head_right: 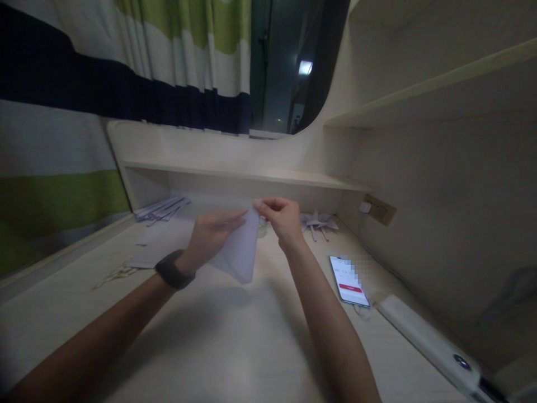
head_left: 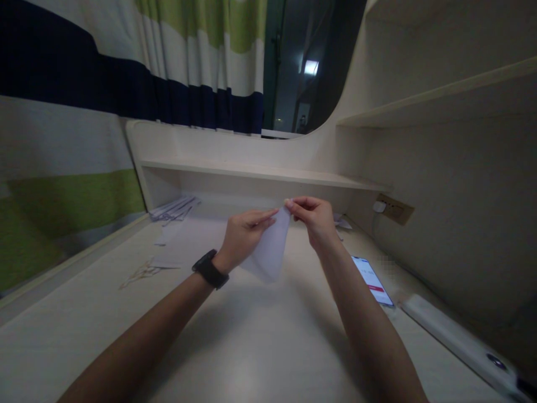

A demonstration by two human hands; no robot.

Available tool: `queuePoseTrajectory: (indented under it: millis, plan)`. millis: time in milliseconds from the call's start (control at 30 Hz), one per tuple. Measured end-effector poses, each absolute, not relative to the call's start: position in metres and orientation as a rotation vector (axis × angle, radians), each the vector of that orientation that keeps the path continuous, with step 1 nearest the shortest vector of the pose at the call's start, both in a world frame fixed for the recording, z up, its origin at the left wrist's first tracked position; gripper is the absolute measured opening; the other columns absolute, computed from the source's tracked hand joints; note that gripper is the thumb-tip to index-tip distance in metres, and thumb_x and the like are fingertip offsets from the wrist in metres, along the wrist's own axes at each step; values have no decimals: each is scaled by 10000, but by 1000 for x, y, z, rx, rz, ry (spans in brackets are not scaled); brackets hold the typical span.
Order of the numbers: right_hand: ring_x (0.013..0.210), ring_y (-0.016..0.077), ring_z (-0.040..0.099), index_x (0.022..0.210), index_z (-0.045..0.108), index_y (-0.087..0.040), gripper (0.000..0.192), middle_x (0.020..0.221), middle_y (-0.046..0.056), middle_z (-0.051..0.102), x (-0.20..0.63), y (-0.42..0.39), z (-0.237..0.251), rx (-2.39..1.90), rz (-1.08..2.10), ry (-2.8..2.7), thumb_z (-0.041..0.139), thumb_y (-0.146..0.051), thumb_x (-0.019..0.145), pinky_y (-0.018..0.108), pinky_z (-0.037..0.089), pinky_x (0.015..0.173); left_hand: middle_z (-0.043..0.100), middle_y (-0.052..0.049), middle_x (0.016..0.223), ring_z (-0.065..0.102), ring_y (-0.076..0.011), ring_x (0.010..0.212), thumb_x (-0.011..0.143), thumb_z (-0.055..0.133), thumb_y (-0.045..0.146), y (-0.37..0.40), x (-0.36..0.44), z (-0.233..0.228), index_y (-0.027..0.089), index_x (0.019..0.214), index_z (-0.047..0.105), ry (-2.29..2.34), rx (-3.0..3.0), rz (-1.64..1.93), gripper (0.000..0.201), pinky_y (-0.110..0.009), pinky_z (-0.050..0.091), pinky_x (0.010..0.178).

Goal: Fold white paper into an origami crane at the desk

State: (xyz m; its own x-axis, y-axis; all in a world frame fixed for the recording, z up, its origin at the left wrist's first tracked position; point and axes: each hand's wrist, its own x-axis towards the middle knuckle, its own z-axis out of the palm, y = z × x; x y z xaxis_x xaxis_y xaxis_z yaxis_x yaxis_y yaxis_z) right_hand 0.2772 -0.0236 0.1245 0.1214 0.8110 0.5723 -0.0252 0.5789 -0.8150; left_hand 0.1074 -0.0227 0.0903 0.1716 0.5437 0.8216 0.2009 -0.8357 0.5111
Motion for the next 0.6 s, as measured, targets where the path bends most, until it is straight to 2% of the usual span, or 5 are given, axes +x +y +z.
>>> queuePoseTrajectory:
  millis: [233,467,600]
  plan:
    - [499,95,499,642,704,-161,224,576,13,634,278,-22,124,-784,710,-1303,793,-350,564,233,371,490,717,-26,985,678,-187,841,820,620,269,-23,107,91,257,1028,702,723,2160,1674,224,-292,537,761]
    - [484,99,487,602,710,-166,191,540,14,630,279,-25,126,-805,662,-1292,789,-335,562,242,361,483,725,-21,950,676,-171,798,816,629,241,-26,107,93,258,1016,705,716,2177,1672,214,-264,532,698]
    - [508,115,521,615,716,-169,197,566,23,653,278,-26,127,-805,642,-1297,787,-344,559,256,398,510,722,-23,961,676,-172,808,820,626,236,-25,107,91,261,1019,703,685,2169,1684,215,-271,528,724]
